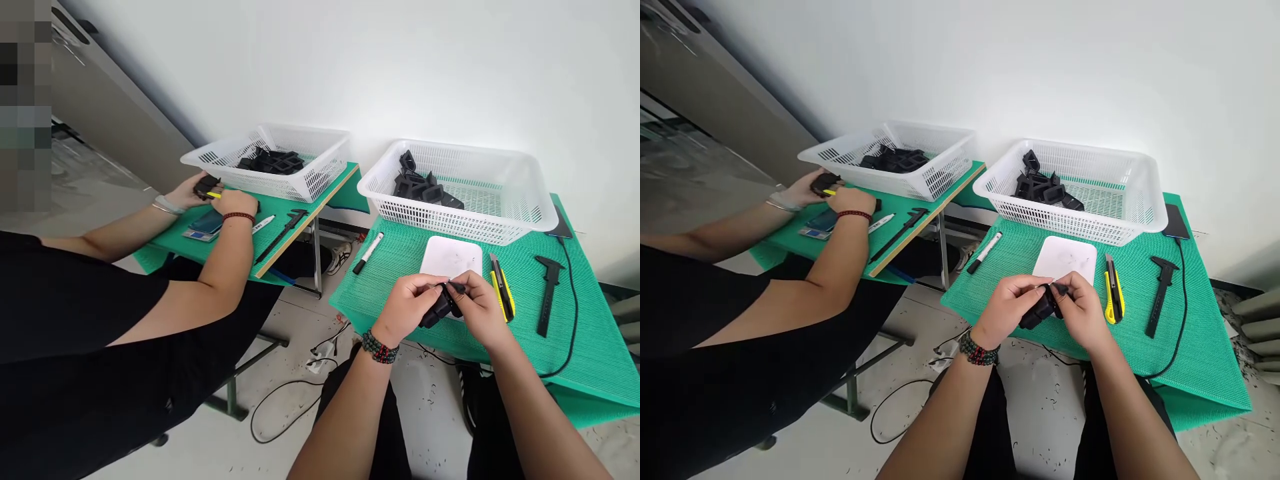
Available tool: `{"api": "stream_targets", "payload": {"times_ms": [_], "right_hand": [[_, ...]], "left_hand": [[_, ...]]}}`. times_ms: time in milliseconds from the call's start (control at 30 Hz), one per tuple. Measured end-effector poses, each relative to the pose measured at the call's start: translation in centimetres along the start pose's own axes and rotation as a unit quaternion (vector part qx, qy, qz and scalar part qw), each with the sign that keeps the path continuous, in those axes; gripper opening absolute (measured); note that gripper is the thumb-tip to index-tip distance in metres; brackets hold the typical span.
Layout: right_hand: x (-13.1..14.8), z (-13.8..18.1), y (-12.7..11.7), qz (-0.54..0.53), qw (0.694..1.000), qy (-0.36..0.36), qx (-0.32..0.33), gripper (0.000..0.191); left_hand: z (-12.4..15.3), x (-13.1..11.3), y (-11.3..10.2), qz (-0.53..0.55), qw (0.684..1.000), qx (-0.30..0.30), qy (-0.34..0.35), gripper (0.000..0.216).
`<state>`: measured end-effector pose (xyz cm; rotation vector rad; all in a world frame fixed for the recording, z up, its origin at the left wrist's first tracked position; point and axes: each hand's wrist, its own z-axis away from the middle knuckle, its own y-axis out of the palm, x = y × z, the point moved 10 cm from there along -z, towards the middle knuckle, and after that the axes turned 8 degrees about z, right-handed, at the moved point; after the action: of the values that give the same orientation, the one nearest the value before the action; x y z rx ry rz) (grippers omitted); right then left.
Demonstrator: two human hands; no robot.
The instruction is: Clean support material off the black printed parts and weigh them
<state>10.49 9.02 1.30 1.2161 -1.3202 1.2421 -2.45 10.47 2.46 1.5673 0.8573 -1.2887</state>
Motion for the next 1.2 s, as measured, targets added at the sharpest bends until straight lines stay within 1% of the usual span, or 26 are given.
{"api": "stream_targets", "payload": {"times_ms": [233, 367, 433, 500, 567, 600, 733, 800, 867, 933, 967, 1033, 1100, 1167, 1200], "right_hand": [[-0.1, 0.3, 0.2, -0.009, 1.000, 0.002, -0.006, 0.040], [0.0, 0.3, -0.3, 0.006, 0.999, -0.013, -0.030, 0.036], [0.3, 0.4, -0.6, 0.012, 0.998, -0.030, -0.047, 0.033], [0.8, 0.5, -0.7, 0.009, 0.997, -0.047, -0.056, 0.029], [1.3, 0.8, -0.6, 0.015, 0.996, -0.071, -0.050, 0.025], [1.6, 0.9, -0.6, 0.025, 0.995, -0.086, -0.044, 0.024], [2.7, 1.6, -0.7, 0.079, 0.984, -0.153, -0.043, 0.023], [3.1, 1.9, -0.7, 0.092, 0.979, -0.176, -0.038, 0.029], [3.4, 2.0, -0.3, 0.085, 0.976, -0.198, -0.026, 0.041], [3.6, 1.9, -0.1, 0.052, 0.976, -0.210, -0.030, 0.051], [3.5, 1.7, -0.1, 0.030, 0.977, -0.207, -0.039, 0.054], [2.8, 1.2, -0.1, -0.007, 0.983, -0.175, -0.057, 0.058], [1.6, 0.7, 1.1, -0.012, 0.993, -0.119, -0.023, 0.059], [0.8, 0.4, 2.3, -0.004, 0.997, -0.081, 0.017, 0.054], [0.8, 0.4, 2.5, -0.003, 0.997, -0.077, 0.020, 0.052]], "left_hand": [[0.1, -0.4, 0.3, -0.029, 0.999, 0.017, 0.004, 0.027], [0.2, -0.4, 0.5, -0.034, 0.999, 0.018, 0.011, 0.028], [0.3, -0.7, 0.9, -0.039, 0.998, 0.025, 0.029, 0.030], [0.6, -1.4, 1.7, -0.041, 0.996, 0.052, 0.059, 0.033], [0.9, -1.8, 2.5, -0.034, 0.993, 0.079, 0.078, 0.037], [1.0, -1.9, 2.8, -0.029, 0.993, 0.083, 0.082, 0.038], [1.2, -1.7, 3.1, -0.028, 0.994, 0.067, 0.080, 0.041], [1.1, -1.4, 3.3, -0.039, 0.995, 0.063, 0.073, 0.039], [0.9, -1.4, 2.8, -0.035, 0.996, 0.030, 0.073, 0.033], [0.6, -1.5, 1.6, -0.005, 0.996, -0.032, 0.085, 0.025], [0.6, -1.5, 1.0, 0.018, 0.993, -0.067, 0.091, 0.023], [0.5, -1.3, -0.2, 0.068, 0.986, -0.122, 0.095, 0.024], [0.5, -1.2, -0.8, 0.099, 0.979, -0.148, 0.101, 0.029], [0.5, -1.6, -0.9, 0.100, 0.977, -0.149, 0.116, 0.034], [0.5, -1.9, -0.8, 0.094, 0.977, -0.145, 0.127, 0.036]]}}
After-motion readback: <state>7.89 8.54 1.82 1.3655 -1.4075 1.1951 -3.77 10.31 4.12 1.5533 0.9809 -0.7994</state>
